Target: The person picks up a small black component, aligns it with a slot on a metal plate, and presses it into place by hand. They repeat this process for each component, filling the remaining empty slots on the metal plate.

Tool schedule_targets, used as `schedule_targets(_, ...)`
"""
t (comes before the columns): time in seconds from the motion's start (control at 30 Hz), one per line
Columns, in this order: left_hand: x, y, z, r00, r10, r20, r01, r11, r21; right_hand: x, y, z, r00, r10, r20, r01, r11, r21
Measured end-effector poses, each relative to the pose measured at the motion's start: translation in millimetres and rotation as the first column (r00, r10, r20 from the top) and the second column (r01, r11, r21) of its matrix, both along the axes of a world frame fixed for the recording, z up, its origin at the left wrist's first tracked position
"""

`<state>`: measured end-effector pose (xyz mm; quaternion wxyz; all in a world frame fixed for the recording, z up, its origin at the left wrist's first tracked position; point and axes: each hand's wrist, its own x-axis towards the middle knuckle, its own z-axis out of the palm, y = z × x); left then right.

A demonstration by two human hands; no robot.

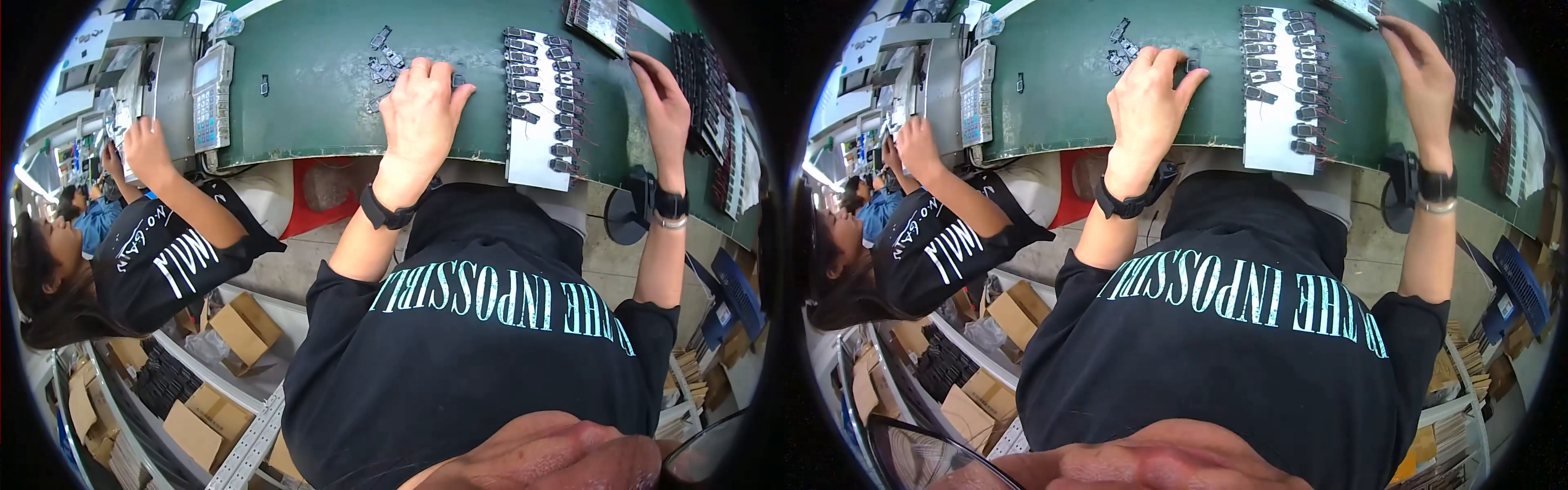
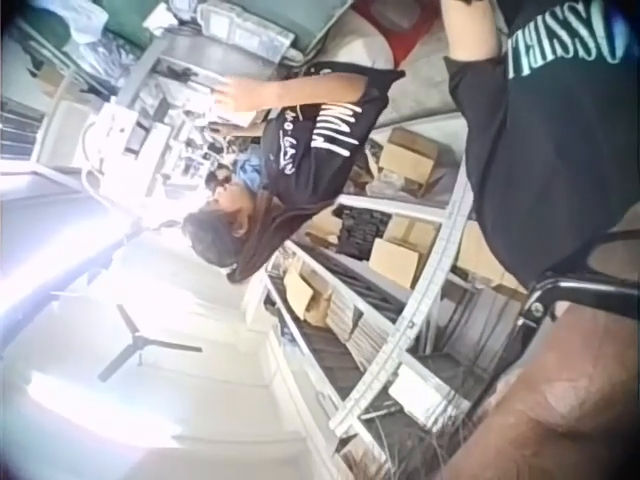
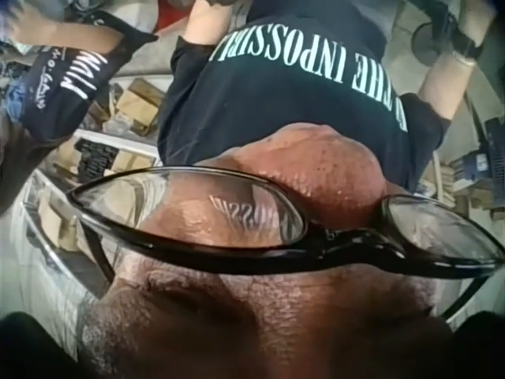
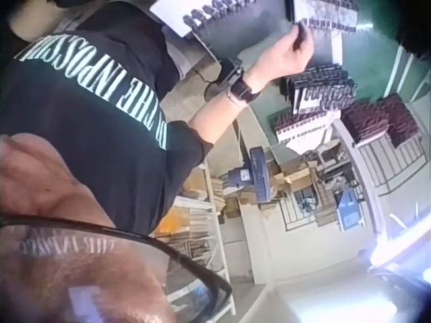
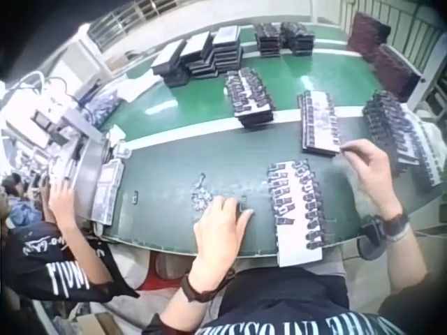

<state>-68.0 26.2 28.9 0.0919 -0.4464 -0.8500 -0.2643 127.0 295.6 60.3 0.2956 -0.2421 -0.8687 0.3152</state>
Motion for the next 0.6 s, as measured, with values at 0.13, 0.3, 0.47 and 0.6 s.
schedule_targets(0.13, 2.3, -6.7, -13.2, 0.994, -0.068, -0.081, 0.073, 0.995, 0.068, 21.2, -48.2, 2.4, 0.99, 0.026, -0.137, -0.091, 0.866, -0.491)
schedule_targets(0.3, -3.2, -2.3, -8.4, 0.994, -0.105, -0.005, 0.105, 0.985, 0.136, 9.8, -86.0, -8.3, 0.989, 0.103, -0.108, -0.149, 0.657, -0.739)
schedule_targets(0.47, 20.3, 10.1, 14.0, 0.821, -0.28, 0.497, 0.076, 0.917, 0.391, 11.4, -91.9, -16.3, 0.951, 0.117, -0.287, -0.31, 0.361, -0.88)
schedule_targets(0.6, 32.5, 9.3, 7.3, 0.55, -0.388, 0.74, -0.02, 0.879, 0.476, 11.5, -93.5, -11.2, 0.933, 0.048, -0.358, -0.355, 0.296, -0.887)
